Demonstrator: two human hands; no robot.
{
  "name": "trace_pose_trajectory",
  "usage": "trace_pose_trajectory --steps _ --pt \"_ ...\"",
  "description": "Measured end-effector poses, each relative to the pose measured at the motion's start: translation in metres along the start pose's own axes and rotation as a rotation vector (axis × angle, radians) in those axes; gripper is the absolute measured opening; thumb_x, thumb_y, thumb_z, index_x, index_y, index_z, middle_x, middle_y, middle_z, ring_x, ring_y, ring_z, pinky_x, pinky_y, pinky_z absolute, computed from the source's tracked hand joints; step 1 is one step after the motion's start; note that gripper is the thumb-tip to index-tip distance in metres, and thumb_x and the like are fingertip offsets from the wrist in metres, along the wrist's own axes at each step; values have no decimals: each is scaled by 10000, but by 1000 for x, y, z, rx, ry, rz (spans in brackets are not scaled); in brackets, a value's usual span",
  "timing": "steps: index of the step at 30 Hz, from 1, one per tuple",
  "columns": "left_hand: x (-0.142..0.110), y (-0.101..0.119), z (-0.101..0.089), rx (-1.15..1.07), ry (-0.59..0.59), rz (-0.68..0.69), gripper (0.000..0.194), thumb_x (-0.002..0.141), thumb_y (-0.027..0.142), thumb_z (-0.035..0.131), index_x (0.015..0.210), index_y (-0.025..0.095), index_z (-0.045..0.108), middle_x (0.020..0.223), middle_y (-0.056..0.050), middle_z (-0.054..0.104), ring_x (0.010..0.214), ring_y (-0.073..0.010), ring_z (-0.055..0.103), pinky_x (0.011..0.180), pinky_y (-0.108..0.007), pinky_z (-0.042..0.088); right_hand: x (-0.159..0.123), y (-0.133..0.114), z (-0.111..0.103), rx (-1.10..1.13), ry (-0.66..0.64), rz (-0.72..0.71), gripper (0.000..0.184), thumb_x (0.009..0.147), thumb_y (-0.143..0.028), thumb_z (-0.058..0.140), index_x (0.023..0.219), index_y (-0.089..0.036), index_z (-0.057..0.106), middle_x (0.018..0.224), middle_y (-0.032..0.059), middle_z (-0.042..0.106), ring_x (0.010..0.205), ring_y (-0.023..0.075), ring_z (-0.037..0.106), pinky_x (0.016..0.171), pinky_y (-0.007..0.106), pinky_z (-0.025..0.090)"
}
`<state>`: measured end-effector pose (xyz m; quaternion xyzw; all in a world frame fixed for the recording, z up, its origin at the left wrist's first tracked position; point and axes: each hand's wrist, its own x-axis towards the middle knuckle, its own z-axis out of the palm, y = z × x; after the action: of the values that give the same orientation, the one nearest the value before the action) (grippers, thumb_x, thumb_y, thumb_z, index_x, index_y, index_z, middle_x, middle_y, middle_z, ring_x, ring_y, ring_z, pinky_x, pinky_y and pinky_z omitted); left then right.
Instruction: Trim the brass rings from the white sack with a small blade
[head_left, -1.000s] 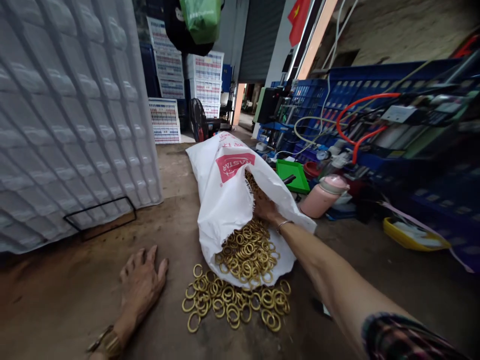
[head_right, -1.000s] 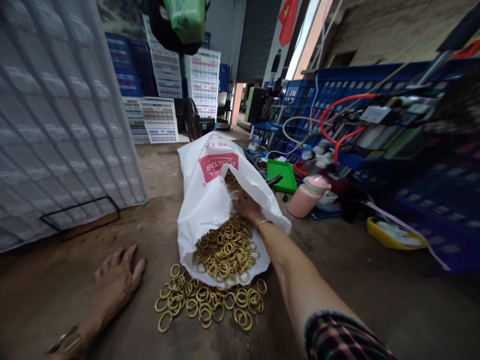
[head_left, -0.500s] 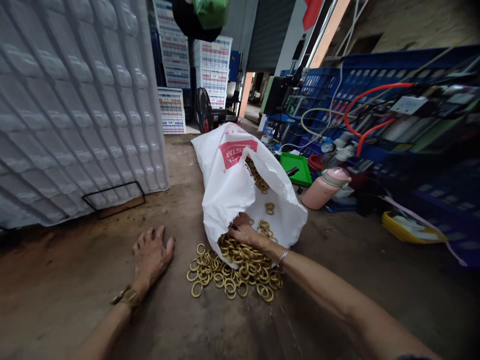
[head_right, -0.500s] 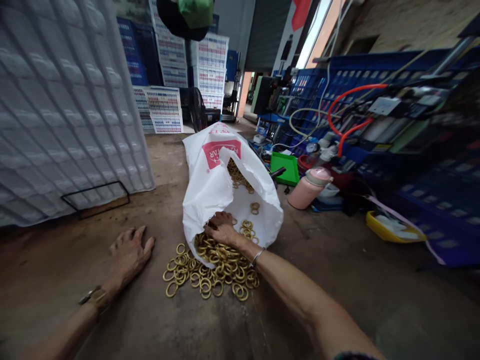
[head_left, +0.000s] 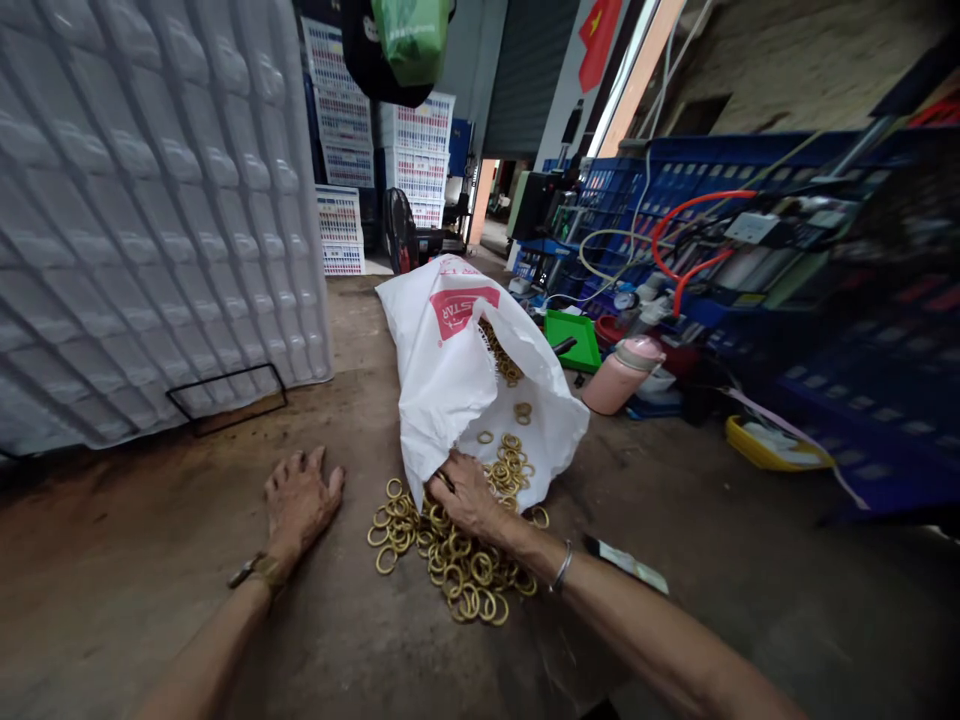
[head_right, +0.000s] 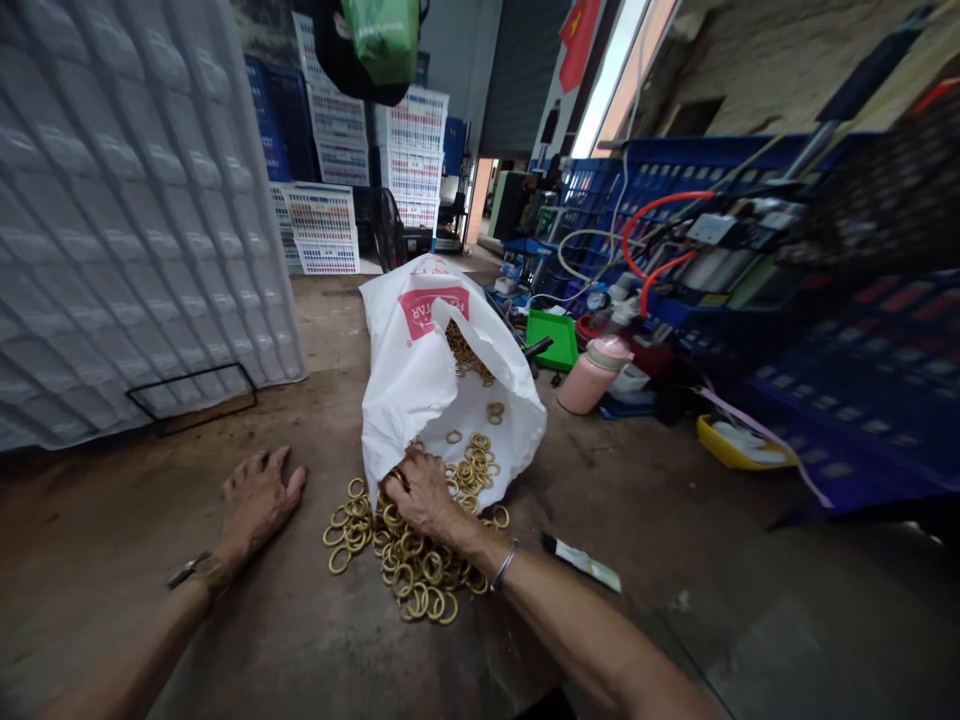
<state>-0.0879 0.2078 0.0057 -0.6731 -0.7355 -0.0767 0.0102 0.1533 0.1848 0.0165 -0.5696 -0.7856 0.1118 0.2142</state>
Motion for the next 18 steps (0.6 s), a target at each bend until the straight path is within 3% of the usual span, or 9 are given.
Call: trace_pose_trajectory --steps 5,8,10,14,16,18 --pt "0 1 -1 -3 -2 -9 533 850 434 309 1251 129 483 1276 -192 449 1172 -359 387 924 -480 316 -24 -11 -3 -66 -19 -66 320 822 -307 490 1113 -177 506 1069 106 553 953 231 476 850 378 315" --pt "0 0 0 -3 4 -7 532 850 432 309 1250 128 483 1274 -190 452 1168 -357 392 928 -475 314 -36 -12 -17 -89 -115 -196 472 795 -374 533 1226 -203 441 1103 105 566 976 248 481 904 440 252" --pt "0 0 0 -2 4 -7 536 850 433 307 1252 124 482 1276 -193 453 1164 -359 393 926 -472 316 -35 -8 -27 -77 -159 -220 472 804 -393 521 1237 -222 450 1037 81 610 945 235 507 915 444 236" --pt "0 1 -2 -6 -11 -14 535 850 435 308 1254 128 481 1282 -193 450 1168 -358 386 923 -472 315 -5 16 -35 -132 -72 -17 303 859 -293 424 1125 -220 551 878 47 652 835 191 552 847 366 316" --pt "0 2 -2 -9 -6 -17 529 850 430 314 1253 131 480 1280 -190 451 1165 -352 390 922 -469 313 22 31 -30 -241 -76 84 296 875 -239 372 1071 -171 582 892 83 654 789 191 565 765 337 365" --pt "0 2 -2 -12 5 -14 523 849 426 320 1252 132 480 1274 -184 454 1162 -346 392 921 -467 312 48 43 -21 -261 -119 46 245 862 -222 409 921 -133 629 828 111 650 753 205 569 713 337 386"
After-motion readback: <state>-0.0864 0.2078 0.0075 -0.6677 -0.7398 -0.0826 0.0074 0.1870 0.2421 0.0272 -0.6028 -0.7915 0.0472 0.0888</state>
